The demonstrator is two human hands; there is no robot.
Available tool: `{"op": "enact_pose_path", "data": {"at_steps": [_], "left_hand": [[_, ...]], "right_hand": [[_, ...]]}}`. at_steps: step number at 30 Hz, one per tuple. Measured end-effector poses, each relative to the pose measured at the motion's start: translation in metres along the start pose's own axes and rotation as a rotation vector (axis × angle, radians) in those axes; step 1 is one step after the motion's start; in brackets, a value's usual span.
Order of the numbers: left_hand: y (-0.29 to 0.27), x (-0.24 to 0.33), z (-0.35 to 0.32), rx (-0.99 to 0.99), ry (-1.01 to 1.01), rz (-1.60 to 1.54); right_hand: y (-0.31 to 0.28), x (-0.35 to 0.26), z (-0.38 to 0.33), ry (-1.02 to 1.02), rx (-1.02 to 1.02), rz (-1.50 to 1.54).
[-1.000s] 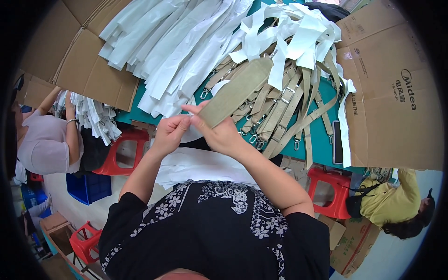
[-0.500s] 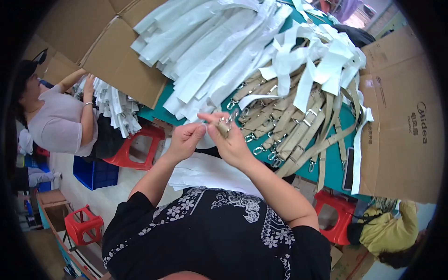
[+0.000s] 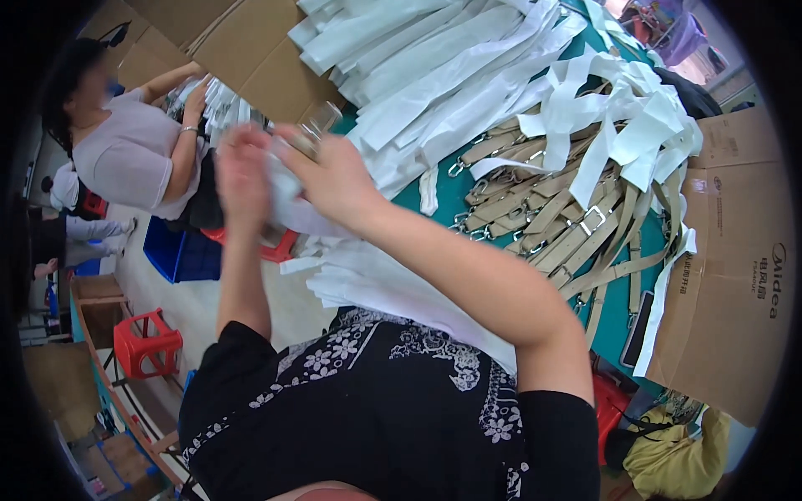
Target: Assembling beige straps with metal buckles by wrapping them with white protective paper strips.
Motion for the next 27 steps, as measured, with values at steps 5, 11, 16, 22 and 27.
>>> {"op": "enact_pose_path", "data": {"at_steps": [5, 11, 16, 22, 27], "left_hand": [[-0.093, 0.065, 0.057, -0.152, -0.06, -0.227], [-0.091, 0.05, 0.034, -0.467, -0.156, -0.165], [0.019, -0.023, -0.067, -1.185, -0.698, -0.21], [0.085, -0.102, -0.217, -1.59, -0.831, -0.001], [0.117, -0.091, -0.257, -1.481, -0.492, 0.004]], "right_hand": [[0.065, -0.127, 0.012, -0.303, -0.238, 0.517], [0.055, 0.033, -0.125, 0.307, -0.484, 0.95], [-0.216, -0.145, -0.178, -0.523, 0.07, 0.477], [-0.325, 0.024, -0.443, -0.242, 1.105, 0.333], [-0.299, 0.199, -0.627, 0.316, 1.609, 0.096]]}}
Point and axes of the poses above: each hand's wrist, its own z-axis towards the middle knuckle, its own y-axis out of the palm, x = y × z, the point moved 8 cm from there along z, towards the middle knuckle
